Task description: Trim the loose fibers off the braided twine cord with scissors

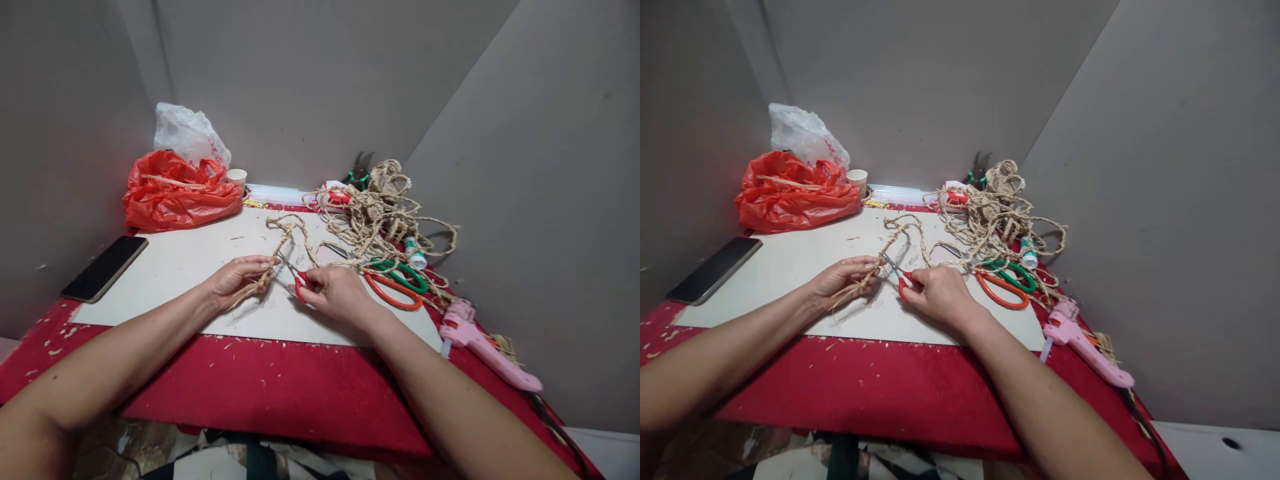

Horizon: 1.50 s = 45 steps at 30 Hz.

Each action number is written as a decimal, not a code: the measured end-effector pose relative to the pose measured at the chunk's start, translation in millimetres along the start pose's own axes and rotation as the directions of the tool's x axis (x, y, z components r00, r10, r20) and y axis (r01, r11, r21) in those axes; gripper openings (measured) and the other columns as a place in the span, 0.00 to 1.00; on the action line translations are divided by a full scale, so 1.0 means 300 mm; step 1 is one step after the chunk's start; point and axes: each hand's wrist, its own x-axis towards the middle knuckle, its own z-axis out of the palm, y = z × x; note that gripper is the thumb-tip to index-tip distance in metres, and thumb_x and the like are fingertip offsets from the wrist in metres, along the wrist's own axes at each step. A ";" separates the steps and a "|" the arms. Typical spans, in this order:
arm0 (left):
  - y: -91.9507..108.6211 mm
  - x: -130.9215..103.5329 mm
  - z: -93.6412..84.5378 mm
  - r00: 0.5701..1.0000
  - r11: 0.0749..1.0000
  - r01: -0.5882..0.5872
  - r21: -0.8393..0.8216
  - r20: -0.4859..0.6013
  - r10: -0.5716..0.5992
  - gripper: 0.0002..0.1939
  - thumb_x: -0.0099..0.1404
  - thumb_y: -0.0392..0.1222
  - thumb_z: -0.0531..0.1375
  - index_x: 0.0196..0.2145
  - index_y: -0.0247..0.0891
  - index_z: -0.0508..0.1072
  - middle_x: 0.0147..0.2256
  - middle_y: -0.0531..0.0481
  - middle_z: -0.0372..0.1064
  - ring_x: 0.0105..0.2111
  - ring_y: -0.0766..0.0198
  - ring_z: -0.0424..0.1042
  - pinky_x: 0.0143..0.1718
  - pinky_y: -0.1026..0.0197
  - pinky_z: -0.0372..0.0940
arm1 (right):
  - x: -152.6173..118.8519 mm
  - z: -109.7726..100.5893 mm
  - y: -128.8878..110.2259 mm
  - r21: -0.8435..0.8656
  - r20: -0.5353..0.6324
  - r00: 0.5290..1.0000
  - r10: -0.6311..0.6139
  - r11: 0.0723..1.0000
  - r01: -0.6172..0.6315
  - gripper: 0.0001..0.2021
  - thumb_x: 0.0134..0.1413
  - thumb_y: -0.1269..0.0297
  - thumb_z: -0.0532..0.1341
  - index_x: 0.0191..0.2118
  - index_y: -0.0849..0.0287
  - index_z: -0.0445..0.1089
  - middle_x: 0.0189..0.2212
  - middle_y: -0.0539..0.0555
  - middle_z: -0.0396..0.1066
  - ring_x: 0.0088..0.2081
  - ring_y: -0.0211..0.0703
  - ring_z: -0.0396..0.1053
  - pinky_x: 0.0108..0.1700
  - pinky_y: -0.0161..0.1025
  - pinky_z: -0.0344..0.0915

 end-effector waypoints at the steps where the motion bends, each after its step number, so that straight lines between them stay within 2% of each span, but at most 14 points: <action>1: 0.001 0.000 -0.002 1.000 1.000 0.003 -0.002 0.003 -0.003 0.08 0.56 0.28 0.62 0.36 0.29 0.76 0.23 0.50 0.69 0.22 0.72 0.68 0.22 0.70 0.60 | 0.001 -0.003 0.000 -0.018 0.004 1.000 0.001 1.000 -0.001 0.15 0.52 0.56 0.57 0.20 0.59 0.67 0.18 0.51 0.67 0.21 0.36 0.57 0.27 0.36 0.44; 9: 0.004 0.005 -0.003 0.994 0.996 -0.069 -0.063 -0.091 0.063 0.08 0.56 0.25 0.60 0.35 0.31 0.73 0.26 0.48 0.72 0.23 0.70 0.70 0.24 0.69 0.64 | 0.001 -0.025 -0.023 -0.114 0.056 0.994 -0.092 0.989 0.098 0.12 0.50 0.58 0.58 0.21 0.58 0.69 0.18 0.52 0.69 0.22 0.37 0.60 0.27 0.36 0.45; 14: 0.003 0.012 -0.007 0.990 0.992 -0.106 -0.070 -0.098 0.099 0.08 0.56 0.24 0.60 0.34 0.30 0.73 0.26 0.48 0.71 0.23 0.71 0.70 0.25 0.70 0.65 | -0.002 -0.028 -0.044 -0.216 0.081 0.987 -0.138 0.964 0.153 0.13 0.51 0.56 0.57 0.25 0.60 0.72 0.22 0.55 0.73 0.25 0.41 0.65 0.30 0.38 0.48; 18: 0.002 0.013 -0.014 0.990 0.992 -0.114 -0.058 -0.095 0.108 0.08 0.55 0.24 0.60 0.32 0.30 0.74 0.24 0.50 0.69 0.20 0.74 0.66 0.24 0.71 0.64 | -0.002 -0.029 -0.052 -0.254 0.098 0.986 -0.133 0.955 0.154 0.14 0.52 0.55 0.57 0.27 0.60 0.73 0.25 0.57 0.75 0.27 0.43 0.67 0.32 0.38 0.50; 24: 0.001 0.015 -0.019 0.991 0.994 -0.101 -0.042 -0.096 0.097 0.07 0.54 0.24 0.62 0.32 0.29 0.75 0.22 0.50 0.69 0.19 0.74 0.65 0.23 0.71 0.63 | -0.004 -0.033 -0.050 -0.270 0.070 0.990 -0.123 0.953 0.137 0.13 0.52 0.56 0.58 0.25 0.60 0.73 0.23 0.56 0.74 0.25 0.42 0.67 0.31 0.38 0.49; 29: 0.003 0.016 -0.017 0.989 0.994 -0.100 -0.046 -0.117 0.094 0.07 0.53 0.25 0.62 0.32 0.28 0.77 0.24 0.47 0.72 0.22 0.71 0.69 0.26 0.69 0.64 | -0.004 -0.023 -0.041 -0.270 0.063 0.989 -0.136 0.951 0.148 0.14 0.53 0.57 0.59 0.24 0.59 0.73 0.22 0.55 0.74 0.24 0.41 0.66 0.30 0.38 0.47; 34: 0.006 0.013 -0.016 0.991 0.996 -0.082 -0.033 -0.109 0.078 0.08 0.53 0.25 0.62 0.32 0.28 0.77 0.22 0.47 0.71 0.21 0.71 0.69 0.24 0.69 0.64 | -0.001 -0.017 -0.030 -0.221 0.086 0.985 -0.153 0.961 0.168 0.15 0.57 0.61 0.56 0.23 0.59 0.73 0.21 0.54 0.73 0.23 0.39 0.63 0.30 0.37 0.46; 40: 0.007 0.008 -0.008 0.993 0.997 -0.071 -0.019 -0.099 0.069 0.06 0.53 0.25 0.62 0.31 0.27 0.77 0.21 0.47 0.70 0.20 0.71 0.68 0.23 0.69 0.63 | 0.000 -0.017 -0.011 -0.117 0.027 0.996 -0.088 0.989 0.091 0.15 0.56 0.60 0.55 0.23 0.58 0.72 0.19 0.52 0.71 0.22 0.37 0.61 0.28 0.36 0.45; 45: 0.009 0.008 -0.010 0.993 0.997 -0.075 -0.011 -0.095 0.074 0.07 0.53 0.25 0.62 0.33 0.27 0.76 0.22 0.48 0.71 0.21 0.71 0.68 0.24 0.69 0.64 | -0.004 -0.016 -0.022 -0.109 0.026 0.999 -0.045 0.993 0.047 0.13 0.51 0.58 0.58 0.22 0.58 0.70 0.18 0.52 0.70 0.21 0.37 0.60 0.27 0.36 0.44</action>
